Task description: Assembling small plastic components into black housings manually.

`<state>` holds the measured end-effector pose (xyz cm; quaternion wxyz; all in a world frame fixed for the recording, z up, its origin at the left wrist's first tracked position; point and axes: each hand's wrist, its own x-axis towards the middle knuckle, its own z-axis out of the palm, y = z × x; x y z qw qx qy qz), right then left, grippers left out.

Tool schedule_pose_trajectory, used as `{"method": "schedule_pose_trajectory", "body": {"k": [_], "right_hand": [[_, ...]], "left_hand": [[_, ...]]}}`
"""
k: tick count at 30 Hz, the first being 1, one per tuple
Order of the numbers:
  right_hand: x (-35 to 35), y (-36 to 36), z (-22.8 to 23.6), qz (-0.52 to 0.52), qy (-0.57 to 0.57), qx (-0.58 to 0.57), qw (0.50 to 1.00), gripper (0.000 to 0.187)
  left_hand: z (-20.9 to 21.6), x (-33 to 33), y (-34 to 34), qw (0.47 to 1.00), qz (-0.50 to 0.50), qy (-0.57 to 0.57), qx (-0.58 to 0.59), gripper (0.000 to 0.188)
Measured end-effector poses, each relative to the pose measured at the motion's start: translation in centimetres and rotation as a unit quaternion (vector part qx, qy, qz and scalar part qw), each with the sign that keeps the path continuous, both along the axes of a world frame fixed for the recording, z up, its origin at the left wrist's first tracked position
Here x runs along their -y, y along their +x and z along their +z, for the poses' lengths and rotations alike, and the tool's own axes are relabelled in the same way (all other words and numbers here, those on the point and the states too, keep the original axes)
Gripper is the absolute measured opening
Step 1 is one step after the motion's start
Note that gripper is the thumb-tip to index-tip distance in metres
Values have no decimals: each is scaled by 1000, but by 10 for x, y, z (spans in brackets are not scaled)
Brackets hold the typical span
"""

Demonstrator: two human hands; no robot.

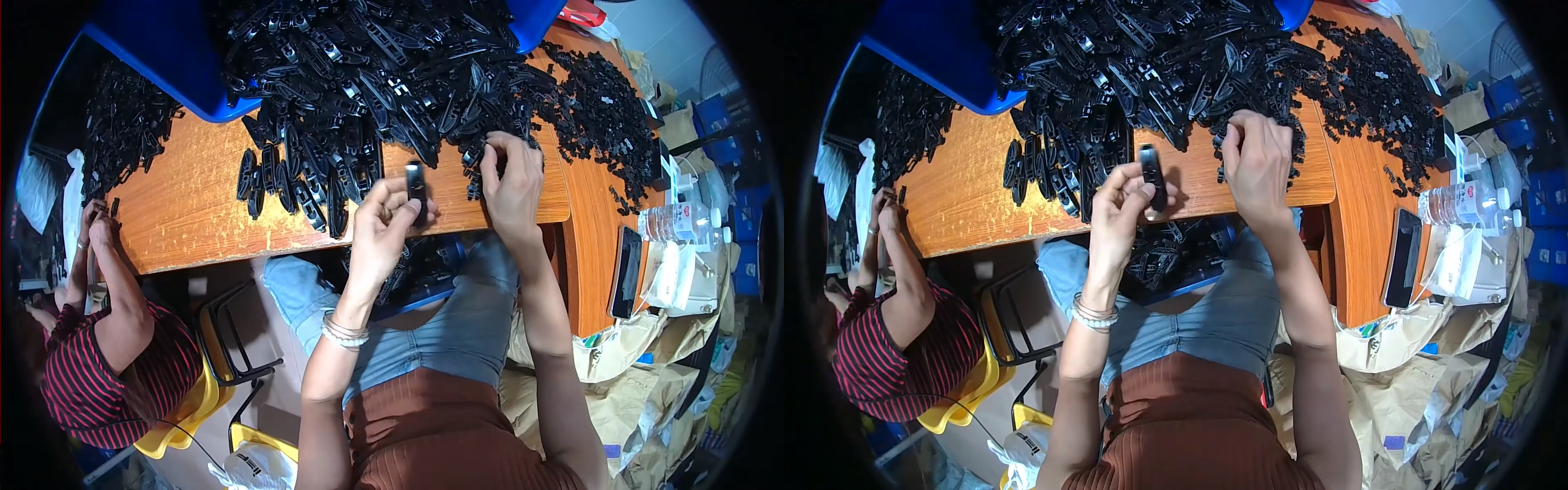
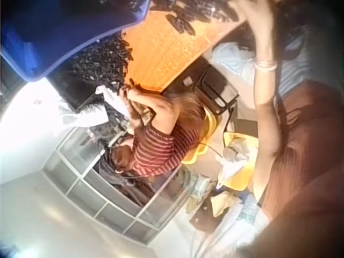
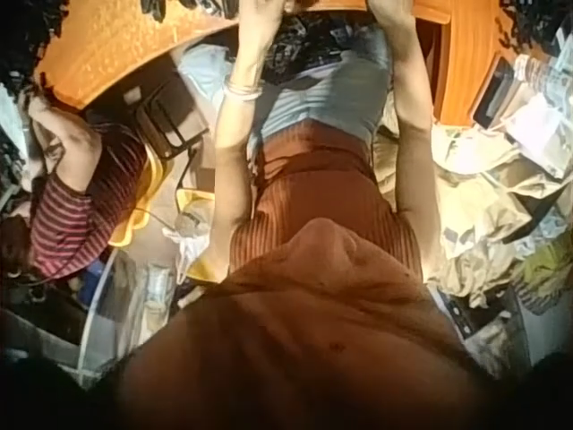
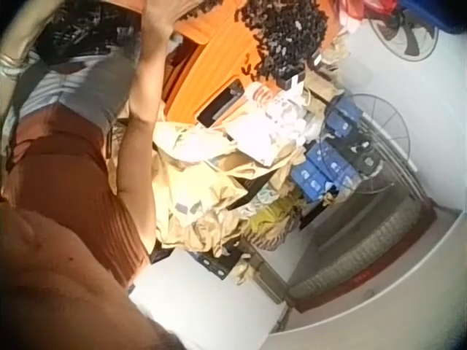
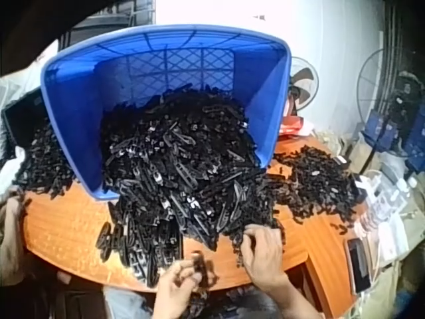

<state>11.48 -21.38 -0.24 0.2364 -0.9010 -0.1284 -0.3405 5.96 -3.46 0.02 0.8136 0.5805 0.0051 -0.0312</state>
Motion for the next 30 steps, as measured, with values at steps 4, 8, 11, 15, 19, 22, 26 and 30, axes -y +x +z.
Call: {"method": "schedule_pose_trajectory", "body": {"k": [4, 8, 11, 15, 19, 22, 26, 30], "right_hand": [[-6, -9, 3, 82, 94, -15, 992, 10], [-10, -26, 8, 159, 156, -11, 975, 14], [-9, -38, 11, 174, 140, -11, 975, 16], [-12, -50, 24, 200, 150, -45, 967, 20], [-10, -53, 38, 315, 168, -139, 924, 24], [-13, -53, 41, 351, 121, -137, 919, 26], [-13, -56, 38, 351, 79, -111, 926, 25], [-10, -57, 34, 357, 69, -116, 924, 27]], "left_hand": [[-12, -5, -2, 998, -26, -35, -36, 28], [-15, -7, -5, 998, -4, -63, -31, 23], [-11, -7, -9, 998, 4, -59, -31, 24], [0, -9, -17, 1000, -11, 9, -14, 29], [8, -12, -24, 998, -48, 46, -20, 28], [14, -14, -27, 996, -61, 64, -26, 27], [18, -15, -30, 995, -77, 30, -48, 24], [17, -11, -29, 997, -63, 1, -37, 19]]}}
